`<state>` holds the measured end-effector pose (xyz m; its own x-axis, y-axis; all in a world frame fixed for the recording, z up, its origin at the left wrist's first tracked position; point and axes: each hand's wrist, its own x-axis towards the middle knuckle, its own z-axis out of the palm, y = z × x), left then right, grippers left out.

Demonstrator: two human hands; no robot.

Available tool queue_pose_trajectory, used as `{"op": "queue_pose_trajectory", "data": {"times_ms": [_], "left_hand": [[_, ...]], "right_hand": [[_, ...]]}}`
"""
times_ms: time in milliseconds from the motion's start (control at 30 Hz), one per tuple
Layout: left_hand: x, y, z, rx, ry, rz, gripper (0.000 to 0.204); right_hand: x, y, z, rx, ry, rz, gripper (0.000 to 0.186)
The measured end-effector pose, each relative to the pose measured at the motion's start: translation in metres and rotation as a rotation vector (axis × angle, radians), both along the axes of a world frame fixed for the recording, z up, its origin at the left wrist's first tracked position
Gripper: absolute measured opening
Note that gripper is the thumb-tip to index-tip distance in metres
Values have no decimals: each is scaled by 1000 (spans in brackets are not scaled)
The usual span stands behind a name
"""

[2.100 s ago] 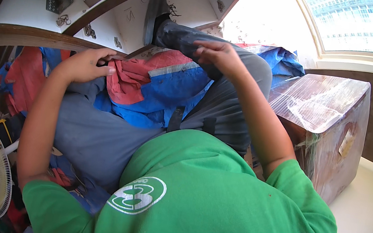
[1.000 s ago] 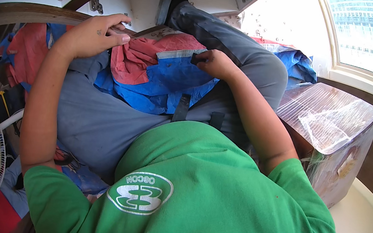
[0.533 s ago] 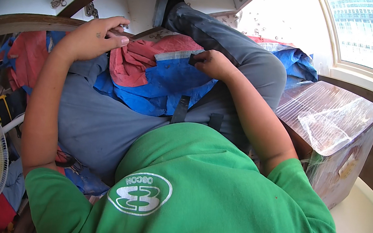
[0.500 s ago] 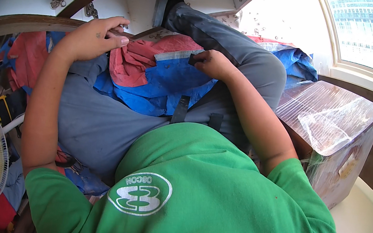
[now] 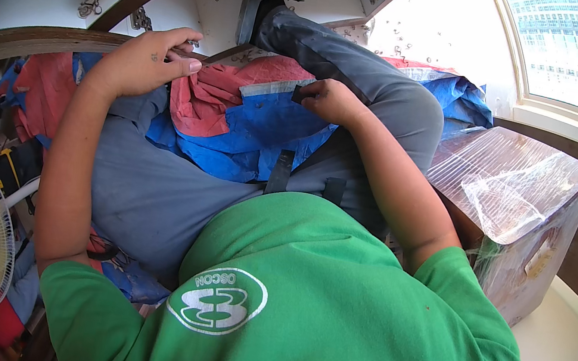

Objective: The person sits on the floor and uses a chisel to fit and secure metal hardware into a wooden cabinet. They repeatedly position the metal piece, tap it with the chisel, and adjust its placement within the cabinet frame.

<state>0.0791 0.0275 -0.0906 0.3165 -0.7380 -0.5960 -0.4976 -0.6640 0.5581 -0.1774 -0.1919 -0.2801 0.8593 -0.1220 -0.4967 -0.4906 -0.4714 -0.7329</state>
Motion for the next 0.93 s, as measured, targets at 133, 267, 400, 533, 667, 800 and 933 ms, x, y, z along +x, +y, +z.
{"op": "queue_pose_trajectory", "data": {"times_ms": [133, 267, 400, 533, 667, 800, 933], "left_hand": [[0, 0, 1, -24, -8, -20, 54], [2, 1, 1, -24, 1, -14, 55], [0, 4, 1, -32, 3, -8, 55], [1, 5, 0, -49, -36, -27, 56], [4, 6, -1, -81, -18, -27, 56], [2, 7, -1, -57, -35, -28, 56], [0, 9, 0, -37, -53, -31, 57]], "right_hand": [[3, -1, 0, -24, 5, -10, 35], [1, 2, -2, -32, 2, -29, 36], [2, 0, 1, -10, 42, 10, 38], [2, 0, 3, -14, 61, 3, 35], [5, 0, 1, -30, 26, 7, 33], [2, 2, 4, 1, 65, -39, 33], [-1, 4, 7, 0, 74, -32, 34]]}}
